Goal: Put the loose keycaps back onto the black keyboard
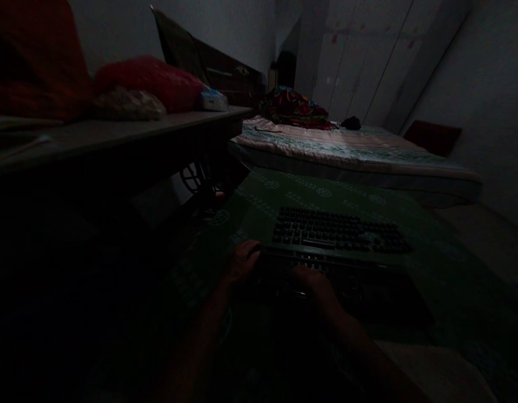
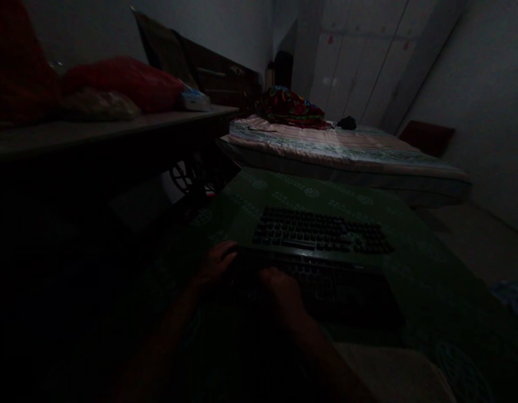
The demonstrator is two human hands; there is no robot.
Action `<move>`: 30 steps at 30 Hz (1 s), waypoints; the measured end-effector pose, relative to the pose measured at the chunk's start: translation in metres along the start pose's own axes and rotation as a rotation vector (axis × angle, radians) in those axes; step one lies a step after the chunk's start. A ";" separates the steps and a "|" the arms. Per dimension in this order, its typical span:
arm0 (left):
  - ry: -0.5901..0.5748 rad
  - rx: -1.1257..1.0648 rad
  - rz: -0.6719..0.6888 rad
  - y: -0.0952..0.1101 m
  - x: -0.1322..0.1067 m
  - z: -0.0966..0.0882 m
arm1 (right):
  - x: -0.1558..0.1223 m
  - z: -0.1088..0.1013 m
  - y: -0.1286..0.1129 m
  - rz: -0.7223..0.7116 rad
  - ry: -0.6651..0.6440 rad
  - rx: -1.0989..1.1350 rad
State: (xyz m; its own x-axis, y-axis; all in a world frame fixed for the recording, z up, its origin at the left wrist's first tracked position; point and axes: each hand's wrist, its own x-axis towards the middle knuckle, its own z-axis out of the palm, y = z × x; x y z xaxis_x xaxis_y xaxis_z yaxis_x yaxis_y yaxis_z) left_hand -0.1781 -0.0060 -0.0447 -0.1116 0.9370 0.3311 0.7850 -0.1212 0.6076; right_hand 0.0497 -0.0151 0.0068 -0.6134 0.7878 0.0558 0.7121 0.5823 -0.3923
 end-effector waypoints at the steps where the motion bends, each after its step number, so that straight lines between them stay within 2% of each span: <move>1: -0.002 0.000 0.001 0.001 0.000 0.000 | 0.005 -0.003 0.001 0.019 0.013 -0.015; 4: -0.005 -0.001 0.008 0.003 -0.001 -0.001 | 0.022 -0.014 0.007 0.130 0.049 -0.061; 6: -0.004 -0.004 0.009 0.004 -0.001 -0.001 | 0.028 -0.014 0.006 0.153 0.038 -0.051; 12: -0.013 -0.016 0.004 0.003 -0.001 0.001 | 0.013 0.009 -0.023 -0.011 -0.101 0.035; 15: -0.023 -0.019 0.000 0.002 0.000 0.001 | 0.019 0.005 -0.028 -0.051 -0.081 0.036; 18: -0.032 -0.021 0.002 0.002 0.000 0.001 | 0.037 -0.008 -0.022 0.073 -0.018 -0.046; 21: -0.035 -0.029 0.003 0.001 0.000 0.002 | 0.044 -0.010 -0.024 0.140 -0.044 -0.075; 27: -0.033 -0.061 -0.008 -0.002 -0.001 0.004 | 0.026 0.013 -0.047 -0.082 -0.154 0.090; 30: -0.030 -0.081 -0.018 -0.003 -0.002 0.005 | 0.035 0.010 -0.044 -0.122 -0.104 0.157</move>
State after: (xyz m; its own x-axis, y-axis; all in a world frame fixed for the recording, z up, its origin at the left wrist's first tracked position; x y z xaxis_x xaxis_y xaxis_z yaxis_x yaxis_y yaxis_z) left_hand -0.1769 -0.0054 -0.0508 -0.1065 0.9485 0.2984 0.7312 -0.1287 0.6699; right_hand -0.0066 -0.0153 0.0164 -0.7294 0.6838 0.0200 0.5734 0.6271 -0.5272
